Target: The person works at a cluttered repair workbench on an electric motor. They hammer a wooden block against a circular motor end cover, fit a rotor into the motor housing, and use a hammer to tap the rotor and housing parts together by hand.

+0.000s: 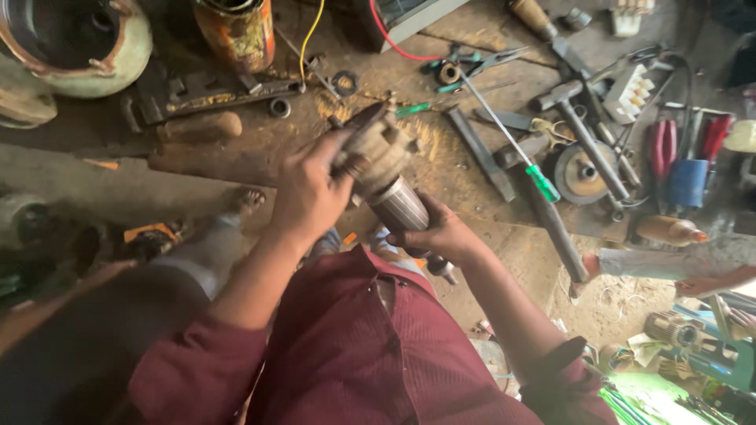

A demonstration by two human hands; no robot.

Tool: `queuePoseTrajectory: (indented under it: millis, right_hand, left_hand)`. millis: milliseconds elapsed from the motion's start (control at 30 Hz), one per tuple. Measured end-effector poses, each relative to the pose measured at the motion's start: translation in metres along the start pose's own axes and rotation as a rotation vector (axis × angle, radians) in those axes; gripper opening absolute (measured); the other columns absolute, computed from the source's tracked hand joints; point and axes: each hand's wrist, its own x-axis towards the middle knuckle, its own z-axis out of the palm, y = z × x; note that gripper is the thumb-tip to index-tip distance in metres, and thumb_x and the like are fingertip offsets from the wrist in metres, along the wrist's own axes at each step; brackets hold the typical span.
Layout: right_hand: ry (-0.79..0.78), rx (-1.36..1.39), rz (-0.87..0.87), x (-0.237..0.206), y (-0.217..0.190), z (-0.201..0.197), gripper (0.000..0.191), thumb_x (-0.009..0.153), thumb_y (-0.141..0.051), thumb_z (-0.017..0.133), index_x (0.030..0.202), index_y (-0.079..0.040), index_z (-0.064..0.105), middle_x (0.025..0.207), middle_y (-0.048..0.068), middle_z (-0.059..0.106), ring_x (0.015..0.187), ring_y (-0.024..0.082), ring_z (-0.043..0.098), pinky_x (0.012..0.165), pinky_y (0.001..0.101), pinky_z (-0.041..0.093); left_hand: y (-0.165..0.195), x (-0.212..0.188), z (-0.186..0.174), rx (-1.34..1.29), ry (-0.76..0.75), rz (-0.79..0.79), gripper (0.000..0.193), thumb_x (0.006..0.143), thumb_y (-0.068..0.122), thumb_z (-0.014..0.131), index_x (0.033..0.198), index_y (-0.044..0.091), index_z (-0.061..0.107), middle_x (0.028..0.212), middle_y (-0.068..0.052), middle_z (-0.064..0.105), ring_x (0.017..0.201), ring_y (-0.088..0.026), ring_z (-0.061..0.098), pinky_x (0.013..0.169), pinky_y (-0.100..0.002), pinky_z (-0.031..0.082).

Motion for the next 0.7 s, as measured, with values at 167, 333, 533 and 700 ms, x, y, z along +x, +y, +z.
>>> queuePoseTrajectory:
  millis: [167,333,533,700]
  right_hand:
    - [0.098,-0.262,-0.564,0.004,-0.017,-0.003,0.081,0.076,-0.016,0.092,0.147,-0.006,0.056,0.118,0.021,0.073,0.097,0.029,0.063,0.075,0.0437,0.052]
    - [0.143,-0.177,-0.653,0.029,-0.024,-0.009,0.075,0.079,-0.017,0.088,0.147,-0.007,0.056,0.123,0.019,0.07,0.104,0.027,0.062,0.083,0.0422,0.051]
    - [0.239,-0.052,-0.692,0.052,-0.017,-0.009,0.069,0.084,-0.018,0.083,0.146,-0.007,0.055,0.129,0.016,0.068,0.112,0.025,0.061,0.092,0.0403,0.05]
    - [0.106,-0.146,-0.691,0.06,-0.015,0.001,0.064,0.088,-0.018,0.079,0.146,-0.008,0.055,0.134,0.013,0.065,0.12,0.023,0.059,0.1,0.0387,0.049]
  left_hand:
    - [0.078,-0.012,-0.035,0.294,-0.079,0.51,0.064,0.083,0.021,0.081,0.144,0.013,0.063,0.151,-0.007,0.061,0.143,-0.035,0.05,0.122,-0.049,0.04]
    - [0.11,-0.006,-0.051,0.393,-0.037,0.8,0.045,0.094,0.031,0.084,0.135,0.03,0.065,0.152,0.006,0.056,0.144,-0.023,0.044,0.122,-0.046,0.032]
    - [0.089,-0.011,-0.033,-0.367,-0.029,-0.051,0.059,0.092,0.035,0.072,0.145,0.017,0.052,0.139,-0.021,0.052,0.125,-0.05,0.043,0.099,-0.061,0.03]
    - [0.033,-0.019,-0.009,-0.376,-0.063,-0.227,0.057,0.1,0.006,0.063,0.155,0.008,0.048,0.143,-0.026,0.054,0.127,-0.048,0.053,0.104,-0.056,0.041]
